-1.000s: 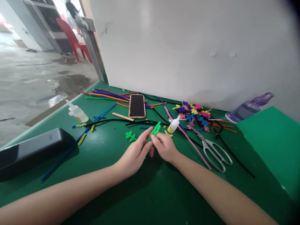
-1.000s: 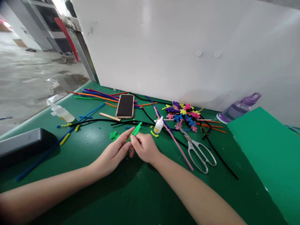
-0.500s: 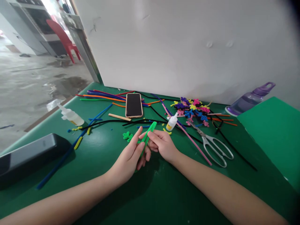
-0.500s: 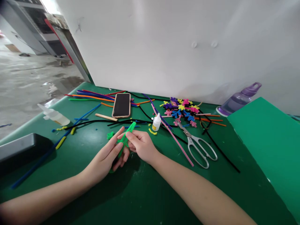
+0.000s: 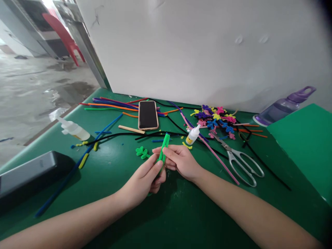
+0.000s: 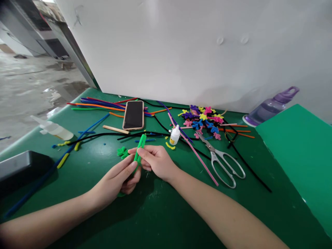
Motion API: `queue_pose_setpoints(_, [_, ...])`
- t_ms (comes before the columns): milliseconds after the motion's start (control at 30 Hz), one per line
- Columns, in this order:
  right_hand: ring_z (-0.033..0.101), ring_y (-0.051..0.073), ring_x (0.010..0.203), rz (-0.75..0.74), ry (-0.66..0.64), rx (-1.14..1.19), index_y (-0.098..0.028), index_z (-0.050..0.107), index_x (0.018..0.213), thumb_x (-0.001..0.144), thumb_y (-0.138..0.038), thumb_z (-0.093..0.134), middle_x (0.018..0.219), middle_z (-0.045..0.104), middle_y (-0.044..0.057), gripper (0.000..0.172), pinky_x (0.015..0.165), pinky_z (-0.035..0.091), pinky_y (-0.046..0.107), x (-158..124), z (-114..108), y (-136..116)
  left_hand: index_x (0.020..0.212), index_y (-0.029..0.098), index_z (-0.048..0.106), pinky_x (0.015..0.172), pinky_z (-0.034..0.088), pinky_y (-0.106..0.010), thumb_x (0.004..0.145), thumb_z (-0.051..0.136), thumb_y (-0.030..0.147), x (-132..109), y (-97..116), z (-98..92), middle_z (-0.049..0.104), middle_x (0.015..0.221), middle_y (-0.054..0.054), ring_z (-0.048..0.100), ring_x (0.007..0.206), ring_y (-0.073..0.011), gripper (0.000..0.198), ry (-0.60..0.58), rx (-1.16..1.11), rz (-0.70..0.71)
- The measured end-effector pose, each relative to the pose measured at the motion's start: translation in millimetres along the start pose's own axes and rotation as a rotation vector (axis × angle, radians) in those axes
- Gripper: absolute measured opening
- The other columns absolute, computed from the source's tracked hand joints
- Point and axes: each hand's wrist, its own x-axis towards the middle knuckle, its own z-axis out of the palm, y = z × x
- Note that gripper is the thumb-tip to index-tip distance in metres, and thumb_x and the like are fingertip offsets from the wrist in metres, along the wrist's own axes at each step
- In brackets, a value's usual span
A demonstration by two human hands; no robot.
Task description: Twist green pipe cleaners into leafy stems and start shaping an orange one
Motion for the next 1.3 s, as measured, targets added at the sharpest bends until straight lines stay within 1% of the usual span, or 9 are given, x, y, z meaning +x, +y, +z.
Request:
queue_pose_setpoints(133, [0.028,0.006,0.044,-0.02,0.005,0.027,-0.015,0.066,0.085,0.087,-0.038,0.054,0.048,0.03,-0.008,0.027,0.042,0.023,0.022,2.3,-0.8,1.5,0.118,0.022,0.038,0.039,0.02,-0.016,0.093,0.039,0.038,-1.2,1.7,-0.1,0.038,0.055,0.008,0.024,0.04,-0.0045,0.03,0.003,-0.075,-0.006])
queue_pose_setpoints(267, [0.028,0.005,0.041,-0.011,0.058,0.075,-0.015,0.06,0.072,0.086,-0.037,0.055,0.047,0.029,-0.009,0.027,0.042,0.023,0.021,4.1,-2.0,1.8,0.136,0.025,0.028,0.043,0.031,-0.02,0.094,0.038,0.037,-0.9,5.4,-0.5,0.046,0.059,0.005,0.034,0.043,-0.0069,0.045,-0.01,-0.241,-0.022])
queue_pose_setpoints(467, [0.028,0.004,0.04,0.001,0.097,0.067,-0.014,0.062,0.077,0.086,-0.037,0.055,0.046,0.029,-0.009,0.026,0.042,0.022,0.021,4.0,-1.7,-0.7,0.121,0.018,0.044,0.065,0.045,-0.031,0.092,0.042,0.024,1.8,9.3,-1.7,0.056,0.07,-0.001,0.052,0.056,-0.0114,0.03,-0.009,-0.331,-0.027])
queue_pose_setpoints(567, [0.023,0.004,0.04,-0.005,0.143,0.072,-0.014,0.063,0.076,0.085,-0.037,0.055,0.046,0.026,-0.01,0.027,0.041,0.02,0.021,4.2,-1.8,-1.6,0.104,0.018,0.048,0.066,0.044,-0.031,0.092,0.042,0.025,1.8,8.9,-2.6,0.055,0.069,0.001,0.049,0.052,-0.0092,0.015,-0.04,-0.294,-0.007])
queue_pose_setpoints(700, [0.021,0.004,0.04,0.022,0.147,0.074,-0.014,0.063,0.071,0.085,-0.035,0.054,0.045,0.026,-0.01,0.027,0.04,0.021,0.019,4.5,-3.7,-2.5,0.09,0.017,0.049,0.061,0.042,-0.028,0.093,0.043,0.03,2.5,8.5,-3.8,0.051,0.065,0.003,0.04,0.046,-0.006,0.015,-0.115,-0.252,-0.042])
queue_pose_setpoints(867, [0.029,0.005,0.04,0.017,0.14,0.018,-0.015,0.059,0.066,0.086,-0.035,0.052,0.043,0.026,-0.009,0.029,0.041,0.028,0.019,4.0,-6.6,-1.4,0.092,0.015,0.052,0.072,0.044,-0.032,0.092,0.043,0.025,5.5,8.4,-5.3,0.052,0.066,0.001,0.049,0.059,-0.0107,0.014,-0.152,-0.27,-0.047])
queue_pose_setpoints(1100, [0.038,0.005,0.041,-0.065,0.139,-0.226,-0.016,0.054,0.068,0.089,-0.033,0.047,0.045,0.04,-0.007,0.028,0.042,0.03,0.018,-2.5,-3.3,-2.4,0.097,0.013,0.056,0.073,0.044,-0.031,0.092,0.045,0.026,4.4,3.8,-6.3,0.049,0.061,0.003,0.046,0.055,-0.0085,0.018,-0.191,-0.177,-0.03])
queue_pose_setpoints(1200, [0.043,0.004,0.042,-0.109,0.111,-0.286,-0.017,0.058,0.077,0.089,-0.032,0.048,0.058,0.052,-0.004,0.022,0.044,0.034,0.02,-6.4,0.5,-7.5,0.095,0.013,0.057,0.072,0.044,-0.031,0.092,0.045,0.024,3.8,1.8,-6.6,0.05,0.058,0.004,0.048,0.052,-0.0081,0.016,-0.226,-0.14,-0.03])
queue_pose_setpoints(1300, [0.043,0.002,0.041,-0.117,0.018,-0.231,-0.018,0.06,0.083,0.089,-0.032,0.048,0.088,0.063,0.002,0.019,0.044,0.037,0.02,-7.8,1.1,-11.9,0.095,0.013,0.057,0.073,0.044,-0.032,0.092,0.044,0.024,4.0,0.9,-7.2,0.053,0.058,0.003,0.051,0.052,-0.0093,0.018,-0.253,-0.096,-0.026])
